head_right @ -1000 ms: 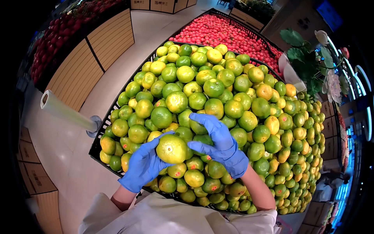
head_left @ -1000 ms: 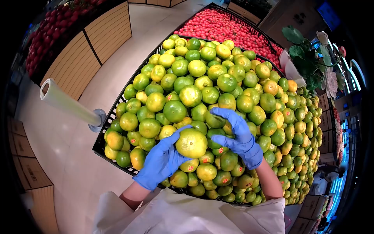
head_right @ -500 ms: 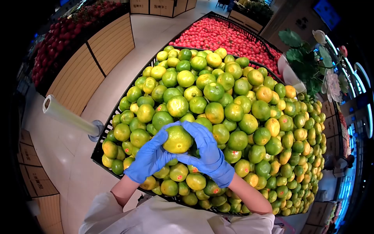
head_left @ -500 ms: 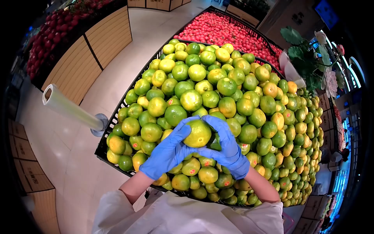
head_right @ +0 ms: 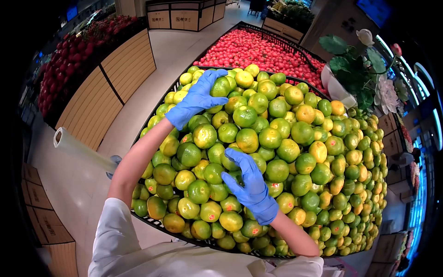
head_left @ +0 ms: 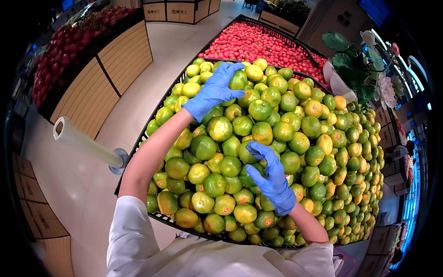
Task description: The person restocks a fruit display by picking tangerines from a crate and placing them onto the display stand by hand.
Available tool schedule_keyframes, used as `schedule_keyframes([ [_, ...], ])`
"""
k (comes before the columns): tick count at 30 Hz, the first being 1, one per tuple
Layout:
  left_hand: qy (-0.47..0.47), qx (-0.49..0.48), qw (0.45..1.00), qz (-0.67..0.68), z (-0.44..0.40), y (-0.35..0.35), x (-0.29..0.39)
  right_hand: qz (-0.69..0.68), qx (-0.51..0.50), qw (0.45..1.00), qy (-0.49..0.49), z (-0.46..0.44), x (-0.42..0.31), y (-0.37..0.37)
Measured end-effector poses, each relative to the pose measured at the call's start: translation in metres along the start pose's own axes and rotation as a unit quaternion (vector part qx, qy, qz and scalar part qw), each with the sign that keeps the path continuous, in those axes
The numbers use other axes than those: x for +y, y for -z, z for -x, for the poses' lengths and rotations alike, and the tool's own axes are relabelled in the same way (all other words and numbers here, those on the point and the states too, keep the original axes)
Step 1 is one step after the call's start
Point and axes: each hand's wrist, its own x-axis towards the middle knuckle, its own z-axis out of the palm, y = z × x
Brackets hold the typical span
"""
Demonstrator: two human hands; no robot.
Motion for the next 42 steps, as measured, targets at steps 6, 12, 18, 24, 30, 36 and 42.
schedule_keyframes([
  [6,0.064,-0.216,0.972,0.068,-0.037,-0.013,-0.049,0.046,-0.009,0.999,-0.012,0.011,-0.003,0.016],
  [12,0.159,-0.247,0.92,0.259,-0.032,0.01,-0.027,0.029,0.029,0.999,-0.03,0.024,0.009,0.02],
  [18,0.052,-0.237,0.957,0.158,-0.027,-0.002,-0.051,0.034,0.019,0.999,-0.019,0.018,0.0,0.014],
  [24,0.012,-0.123,0.983,0.132,-0.023,-0.013,-0.042,0.055,0.027,0.998,0.005,0.026,-0.012,0.019],
  [30,0.334,-0.084,0.863,0.37,-0.033,0.015,-0.012,0.053,0.046,0.997,0.039,0.039,-0.01,0.026],
  [36,0.259,-0.114,0.93,0.235,-0.037,-0.016,-0.036,0.058,0.038,0.996,0.05,0.033,-0.007,0.022],
  [42,0.227,-0.182,0.951,-0.105,-0.045,-0.021,-0.043,0.049,0.024,0.999,-0.003,0.028,-0.012,0.02],
])
